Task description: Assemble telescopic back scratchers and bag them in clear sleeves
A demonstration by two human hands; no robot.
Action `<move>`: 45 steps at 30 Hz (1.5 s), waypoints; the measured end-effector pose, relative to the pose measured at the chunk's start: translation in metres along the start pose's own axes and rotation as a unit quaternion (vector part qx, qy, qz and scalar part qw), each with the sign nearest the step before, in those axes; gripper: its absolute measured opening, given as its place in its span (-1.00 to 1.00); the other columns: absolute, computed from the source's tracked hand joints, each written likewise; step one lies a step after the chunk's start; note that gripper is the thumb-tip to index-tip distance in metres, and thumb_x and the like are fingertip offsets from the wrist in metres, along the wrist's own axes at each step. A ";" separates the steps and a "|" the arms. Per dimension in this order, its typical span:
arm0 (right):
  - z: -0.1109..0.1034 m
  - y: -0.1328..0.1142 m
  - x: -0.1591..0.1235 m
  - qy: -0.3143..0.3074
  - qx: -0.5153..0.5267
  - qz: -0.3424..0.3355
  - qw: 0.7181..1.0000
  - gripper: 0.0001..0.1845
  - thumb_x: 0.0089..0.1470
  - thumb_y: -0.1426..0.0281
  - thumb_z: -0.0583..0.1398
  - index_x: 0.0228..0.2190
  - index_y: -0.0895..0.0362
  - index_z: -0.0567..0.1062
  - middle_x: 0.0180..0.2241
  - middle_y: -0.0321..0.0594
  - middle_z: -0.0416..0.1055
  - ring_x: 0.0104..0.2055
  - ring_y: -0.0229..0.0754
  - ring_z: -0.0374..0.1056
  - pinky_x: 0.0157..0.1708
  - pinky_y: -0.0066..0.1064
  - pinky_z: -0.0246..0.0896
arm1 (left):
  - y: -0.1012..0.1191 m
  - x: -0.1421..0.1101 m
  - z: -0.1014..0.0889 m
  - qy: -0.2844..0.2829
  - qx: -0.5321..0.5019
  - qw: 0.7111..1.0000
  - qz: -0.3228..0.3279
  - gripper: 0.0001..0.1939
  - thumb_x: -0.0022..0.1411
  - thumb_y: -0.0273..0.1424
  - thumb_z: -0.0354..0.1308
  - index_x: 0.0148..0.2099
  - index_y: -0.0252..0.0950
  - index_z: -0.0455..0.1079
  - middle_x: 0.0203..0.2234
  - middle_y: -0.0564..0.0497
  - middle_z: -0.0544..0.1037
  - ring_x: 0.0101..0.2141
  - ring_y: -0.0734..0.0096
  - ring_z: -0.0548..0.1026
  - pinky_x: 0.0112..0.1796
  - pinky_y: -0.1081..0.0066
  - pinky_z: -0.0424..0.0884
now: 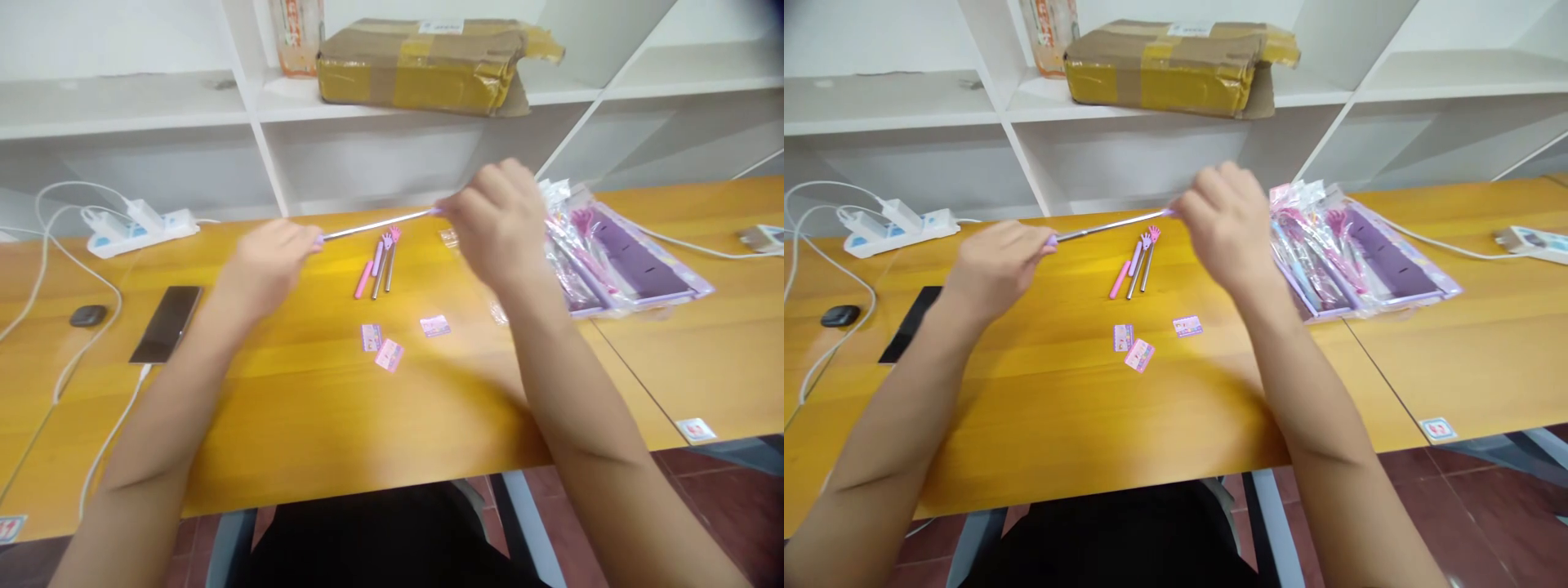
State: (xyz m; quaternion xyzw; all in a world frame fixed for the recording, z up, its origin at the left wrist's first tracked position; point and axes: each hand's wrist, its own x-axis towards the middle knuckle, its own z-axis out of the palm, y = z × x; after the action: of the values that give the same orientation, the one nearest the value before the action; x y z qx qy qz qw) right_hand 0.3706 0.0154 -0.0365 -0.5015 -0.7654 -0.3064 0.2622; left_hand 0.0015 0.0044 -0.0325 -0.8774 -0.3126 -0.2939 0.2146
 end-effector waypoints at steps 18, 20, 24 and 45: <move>-0.033 -0.067 -0.010 -0.018 0.168 -0.054 0.984 -0.79 0.48 0.33 0.12 -0.09 -0.06 0.58 -0.30 -0.12 0.36 -0.14 0.05 0.30 -0.13 -0.10 0.15 | 0.045 0.009 -0.019 -0.051 -0.009 0.998 -0.034 -0.69 0.65 -0.33 -0.02 -0.09 -0.13 0.55 -0.35 -0.02 0.62 -0.35 0.22 0.55 -0.31 0.19 0.41; -0.033 -0.068 -0.010 -0.022 0.173 -0.058 0.983 -0.79 0.48 0.34 0.12 -0.10 -0.06 0.58 -0.30 -0.12 0.36 -0.14 0.04 0.29 -0.13 -0.11 0.13 | 0.043 0.008 -0.018 -0.057 -0.012 0.998 -0.030 -0.70 0.64 -0.36 -0.01 -0.07 -0.12 0.56 -0.35 -0.02 0.63 -0.35 0.21 0.55 -0.30 0.19 0.42; -0.030 -0.067 -0.009 -0.027 0.184 -0.068 0.980 -0.79 0.45 0.41 0.14 -0.15 -0.05 0.59 -0.28 -0.12 0.39 -0.13 0.04 0.28 -0.14 -0.12 0.09 | 0.038 0.006 -0.016 -0.069 -0.021 0.997 -0.027 -0.75 0.63 -0.36 0.03 -0.03 -0.12 0.56 -0.28 -0.03 0.66 -0.29 0.20 0.59 -0.24 0.22 0.44; -0.015 -0.057 -0.005 -0.008 0.129 -0.039 0.991 -0.74 0.52 0.36 0.13 -0.24 -0.02 0.56 -0.30 -0.14 0.43 -0.13 0.04 0.33 -0.12 -0.14 0.11 | 0.027 0.005 -0.009 -0.051 0.026 0.998 -0.027 -0.78 0.62 -0.27 0.10 -0.03 -0.13 0.59 -0.26 -0.07 0.67 -0.17 0.08 0.59 -0.17 0.14 0.40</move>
State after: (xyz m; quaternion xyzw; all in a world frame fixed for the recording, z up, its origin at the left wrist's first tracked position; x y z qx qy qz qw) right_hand 0.3211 -0.0162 -0.0422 -0.4359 -0.8193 -0.2115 0.3065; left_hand 0.0193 -0.0179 -0.0275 -0.8765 -0.3545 -0.2465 0.2130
